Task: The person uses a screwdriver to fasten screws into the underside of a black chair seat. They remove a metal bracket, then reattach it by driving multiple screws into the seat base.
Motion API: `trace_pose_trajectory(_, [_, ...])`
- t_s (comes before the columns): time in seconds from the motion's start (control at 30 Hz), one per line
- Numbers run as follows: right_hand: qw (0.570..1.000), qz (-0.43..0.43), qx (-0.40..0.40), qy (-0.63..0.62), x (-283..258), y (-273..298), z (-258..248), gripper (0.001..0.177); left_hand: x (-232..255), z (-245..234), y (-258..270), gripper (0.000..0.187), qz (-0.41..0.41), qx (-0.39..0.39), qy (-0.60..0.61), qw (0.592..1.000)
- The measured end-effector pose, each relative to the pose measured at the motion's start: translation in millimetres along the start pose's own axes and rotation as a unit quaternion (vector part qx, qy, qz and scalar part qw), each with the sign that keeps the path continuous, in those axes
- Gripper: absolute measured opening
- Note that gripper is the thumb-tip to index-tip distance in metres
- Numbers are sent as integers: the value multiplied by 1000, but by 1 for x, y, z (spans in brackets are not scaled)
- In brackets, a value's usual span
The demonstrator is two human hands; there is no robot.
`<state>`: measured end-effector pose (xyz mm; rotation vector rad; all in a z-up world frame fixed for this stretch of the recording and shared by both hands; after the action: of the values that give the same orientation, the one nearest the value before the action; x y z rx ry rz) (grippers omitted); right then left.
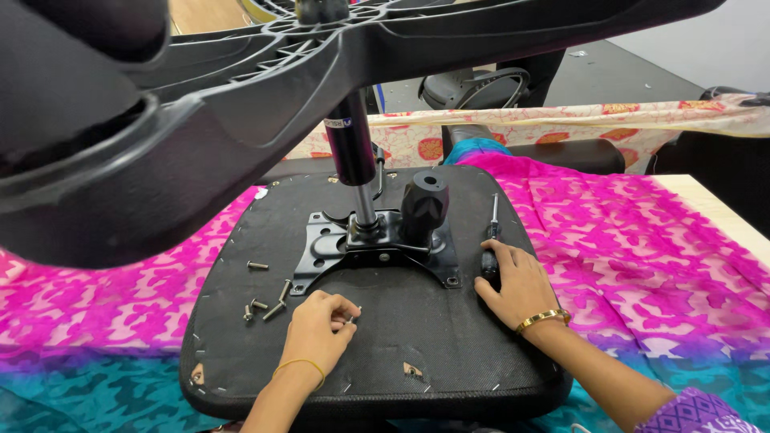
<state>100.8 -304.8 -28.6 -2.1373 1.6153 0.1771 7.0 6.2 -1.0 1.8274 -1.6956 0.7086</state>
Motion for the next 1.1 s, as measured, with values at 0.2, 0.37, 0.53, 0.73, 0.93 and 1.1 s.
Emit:
trace_pose_trajectory(0.2, [998, 46, 41, -4, -7, 16, 0, 49, -7, -10, 14, 17, 42, 1, 17, 999])
trace_pose_trajectory(0.37, [987, 131, 31, -82, -27, 63, -10, 47, -1, -3, 22, 18, 8, -14, -10, 1000])
trace_pose_trajectory(0.53, [969, 187, -9, -161, -55, 119, -33, 47, 2, 5, 15, 31, -3, -41, -52, 998])
trace_pose_trajectory(0.73, [977, 18, -106, -183, -103, 114, -35, 40, 5, 20, 13, 59, 12, -32, -95, 995])
trace_pose_trajectory(0.93, [978, -80, -113, -153, -140, 77, -11, 35, 5, 21, 23, 71, 67, -20, -96, 993])
trace_pose_trajectory(1.1, [972, -126, -133, -146, -153, 58, -4, 29, 5, 6, 30, 63, 71, -86, -65, 992])
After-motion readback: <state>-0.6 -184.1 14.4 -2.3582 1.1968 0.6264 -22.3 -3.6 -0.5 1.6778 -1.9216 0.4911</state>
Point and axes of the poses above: each hand's wrist, its own y-axis away from the middle knuckle, its own z-axis out of the palm, x = y × z, the point moved 1 cm from there along -y, towards the middle knuckle, and after that the axes turned 9 degrees about -x, right-handed, at the moved point
